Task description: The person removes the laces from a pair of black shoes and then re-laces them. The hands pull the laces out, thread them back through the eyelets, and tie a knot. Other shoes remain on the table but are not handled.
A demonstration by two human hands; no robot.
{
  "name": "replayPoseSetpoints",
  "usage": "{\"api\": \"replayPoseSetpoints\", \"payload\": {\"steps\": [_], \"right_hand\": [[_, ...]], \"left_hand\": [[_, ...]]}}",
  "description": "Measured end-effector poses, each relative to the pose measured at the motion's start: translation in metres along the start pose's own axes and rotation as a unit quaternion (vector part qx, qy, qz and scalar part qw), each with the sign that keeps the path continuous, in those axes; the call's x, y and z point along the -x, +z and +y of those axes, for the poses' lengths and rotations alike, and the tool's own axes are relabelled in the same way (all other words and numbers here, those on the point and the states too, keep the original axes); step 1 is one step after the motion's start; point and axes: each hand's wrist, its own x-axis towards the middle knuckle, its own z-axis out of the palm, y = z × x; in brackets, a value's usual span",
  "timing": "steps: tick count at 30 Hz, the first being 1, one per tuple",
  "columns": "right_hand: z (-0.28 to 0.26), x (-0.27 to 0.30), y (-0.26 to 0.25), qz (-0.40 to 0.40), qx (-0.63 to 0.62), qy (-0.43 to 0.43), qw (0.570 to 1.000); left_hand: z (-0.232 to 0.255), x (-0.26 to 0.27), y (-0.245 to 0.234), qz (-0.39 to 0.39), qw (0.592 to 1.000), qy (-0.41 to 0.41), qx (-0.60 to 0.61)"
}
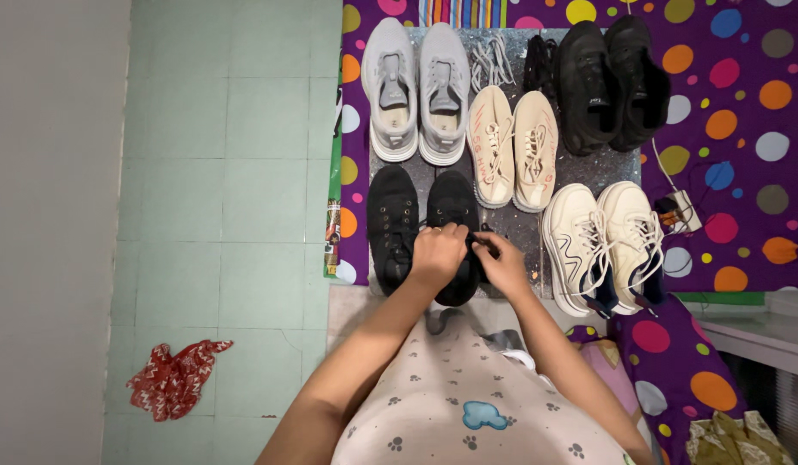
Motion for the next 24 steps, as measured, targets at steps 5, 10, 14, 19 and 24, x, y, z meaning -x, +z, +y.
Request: {"api": "replayPoseSetpoints", "payload": {"steps": [5,10,14,19,24], "right_hand": [[-0.005,0.004,-0.003,0.004,0.004,0.002,1.0],[0.018,-0.002,0.003,0.012,-0.051,-0.008,0.999],[0.046,-0.017,0.018,0.036,-0.119,-0.012,0.992],[0.068,-0.029,0.004,0.108,-0.191,-0.006,0.976],[0.084,-0.02,-0.077,0.247,-0.326,-0.015,0.912]], "left_hand": [[-0.002,0.002,0.011,0.02,1.0,0.019,-0.008],[0.003,0.005,0.009,0.02,0.999,0.033,-0.035],[0.009,0.005,-0.004,0.026,0.997,0.013,-0.074],[0.011,-0.001,-0.033,-0.02,0.995,-0.046,-0.089],[0.008,0.002,-0.063,-0.048,0.993,-0.074,-0.072]]}}
